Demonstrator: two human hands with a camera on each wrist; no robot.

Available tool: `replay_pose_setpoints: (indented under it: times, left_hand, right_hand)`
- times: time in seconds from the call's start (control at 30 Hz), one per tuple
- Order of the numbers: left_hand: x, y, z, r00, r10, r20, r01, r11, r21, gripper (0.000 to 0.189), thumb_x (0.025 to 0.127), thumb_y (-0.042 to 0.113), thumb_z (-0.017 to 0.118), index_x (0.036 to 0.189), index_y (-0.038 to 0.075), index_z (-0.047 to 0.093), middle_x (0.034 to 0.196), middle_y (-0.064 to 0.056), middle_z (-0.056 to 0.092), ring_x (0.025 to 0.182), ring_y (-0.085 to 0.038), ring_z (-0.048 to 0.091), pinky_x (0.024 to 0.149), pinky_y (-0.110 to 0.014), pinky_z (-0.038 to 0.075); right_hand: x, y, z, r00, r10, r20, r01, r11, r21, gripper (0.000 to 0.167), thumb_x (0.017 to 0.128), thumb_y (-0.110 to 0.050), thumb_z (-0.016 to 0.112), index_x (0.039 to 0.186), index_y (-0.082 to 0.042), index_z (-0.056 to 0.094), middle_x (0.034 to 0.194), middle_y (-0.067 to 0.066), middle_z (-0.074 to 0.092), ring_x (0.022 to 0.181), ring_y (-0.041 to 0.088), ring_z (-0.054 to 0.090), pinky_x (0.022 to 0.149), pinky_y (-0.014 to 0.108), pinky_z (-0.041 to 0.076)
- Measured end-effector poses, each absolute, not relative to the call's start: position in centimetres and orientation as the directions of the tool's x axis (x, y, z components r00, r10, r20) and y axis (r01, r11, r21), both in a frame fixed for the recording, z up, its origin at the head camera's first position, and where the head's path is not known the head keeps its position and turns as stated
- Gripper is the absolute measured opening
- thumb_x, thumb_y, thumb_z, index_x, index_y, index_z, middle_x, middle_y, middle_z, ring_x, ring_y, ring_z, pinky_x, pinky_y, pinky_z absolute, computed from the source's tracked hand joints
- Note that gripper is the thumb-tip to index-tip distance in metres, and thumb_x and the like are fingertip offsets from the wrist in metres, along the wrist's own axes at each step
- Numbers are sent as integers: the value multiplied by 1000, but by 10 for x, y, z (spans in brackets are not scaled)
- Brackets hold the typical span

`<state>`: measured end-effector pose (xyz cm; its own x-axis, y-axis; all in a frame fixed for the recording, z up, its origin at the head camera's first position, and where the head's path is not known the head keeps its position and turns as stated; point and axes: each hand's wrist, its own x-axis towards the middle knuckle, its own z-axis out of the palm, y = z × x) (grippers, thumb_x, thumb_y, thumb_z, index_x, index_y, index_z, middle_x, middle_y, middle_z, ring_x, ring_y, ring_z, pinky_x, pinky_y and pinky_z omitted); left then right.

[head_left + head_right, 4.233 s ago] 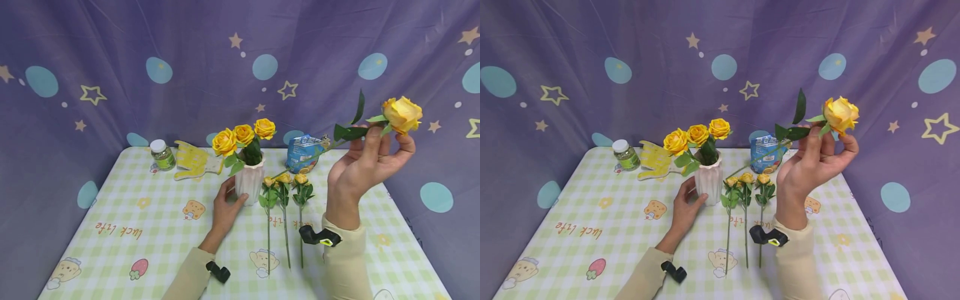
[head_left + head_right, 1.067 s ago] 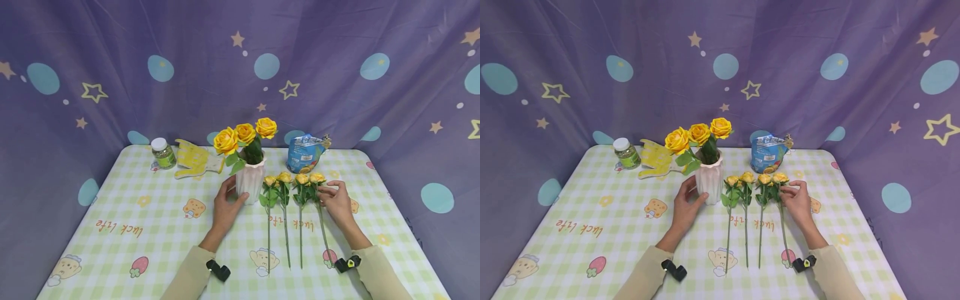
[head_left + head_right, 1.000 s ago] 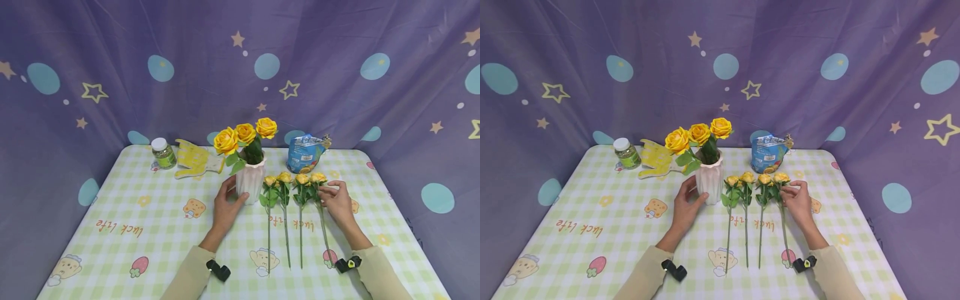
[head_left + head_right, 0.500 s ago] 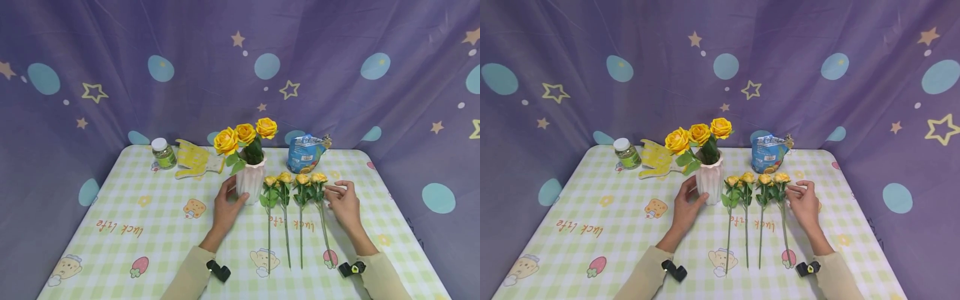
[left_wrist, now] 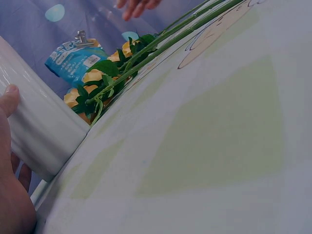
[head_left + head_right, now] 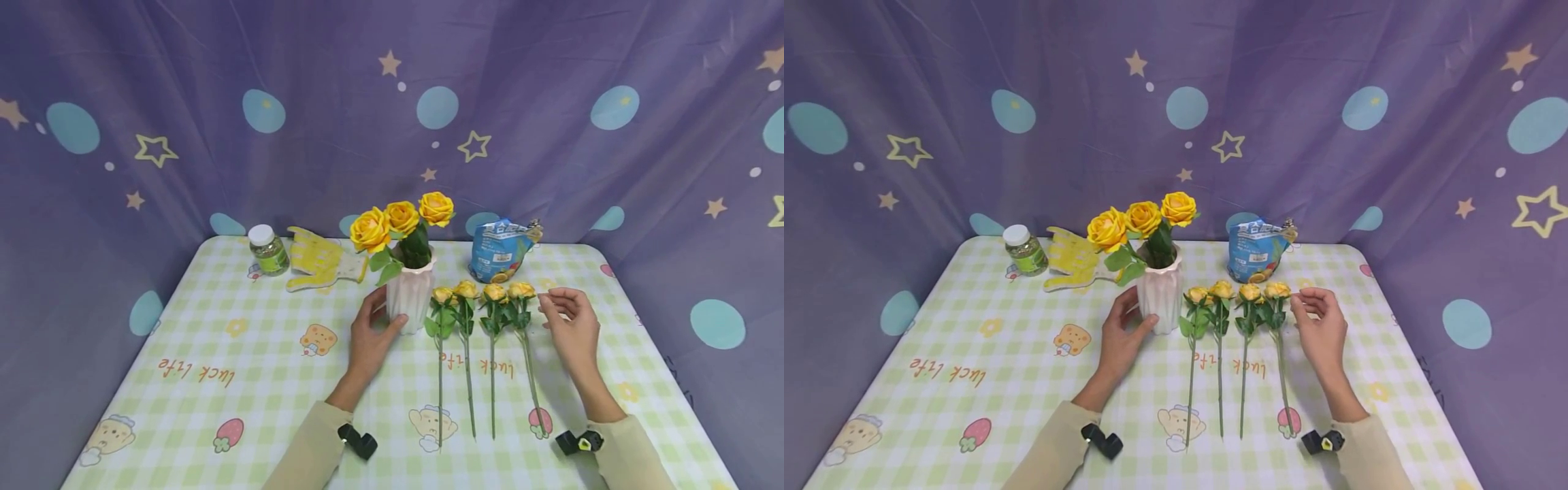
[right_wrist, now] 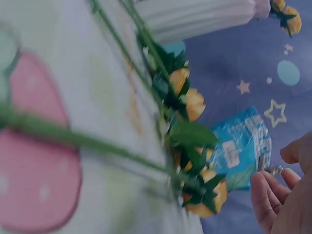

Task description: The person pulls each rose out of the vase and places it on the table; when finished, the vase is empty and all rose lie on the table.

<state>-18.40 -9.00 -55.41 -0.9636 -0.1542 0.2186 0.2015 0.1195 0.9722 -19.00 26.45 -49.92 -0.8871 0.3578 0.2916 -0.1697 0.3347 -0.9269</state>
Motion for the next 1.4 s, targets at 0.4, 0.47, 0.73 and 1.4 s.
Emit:
replay_pose_setpoints:
  times: [0.4,0.47,0.73,1.4]
  left_hand:
    - [-183,-90,-552,-963,-154,221,204,117,972,69,96,14,90,157,19,60,155,-5,65,139,-27,64,120,-43,51]
    - [-183,-90,-552,-962,-152,227,212,111,971,69,96,14,90,157,19,60,155,-6,65,139,-26,64,120,-39,51]
    - [-183,-91,-553,-962,-150,229,214,107,971,68,97,13,89,157,19,60,155,-5,64,140,-26,63,120,-38,51]
    - [-183,-90,-552,-963,-142,230,217,104,971,68,97,14,89,158,20,59,155,-5,64,140,-26,63,121,-42,51]
  right_hand:
    - [-178,238,-469,-890,274,365,-313,214,-925,18,107,-1,71,120,11,73,103,6,80,80,9,75,59,20,60]
    - [-178,234,-466,-893,261,368,-321,205,-925,17,108,0,70,120,11,74,102,3,81,80,10,75,60,21,60]
    - [-179,215,-457,-913,197,358,-313,225,-923,18,109,-6,72,119,8,78,105,-7,79,86,11,75,62,19,60]
    - [-192,164,-442,-909,122,399,-401,10,-916,19,105,0,74,120,12,77,101,1,82,77,12,69,59,23,57]
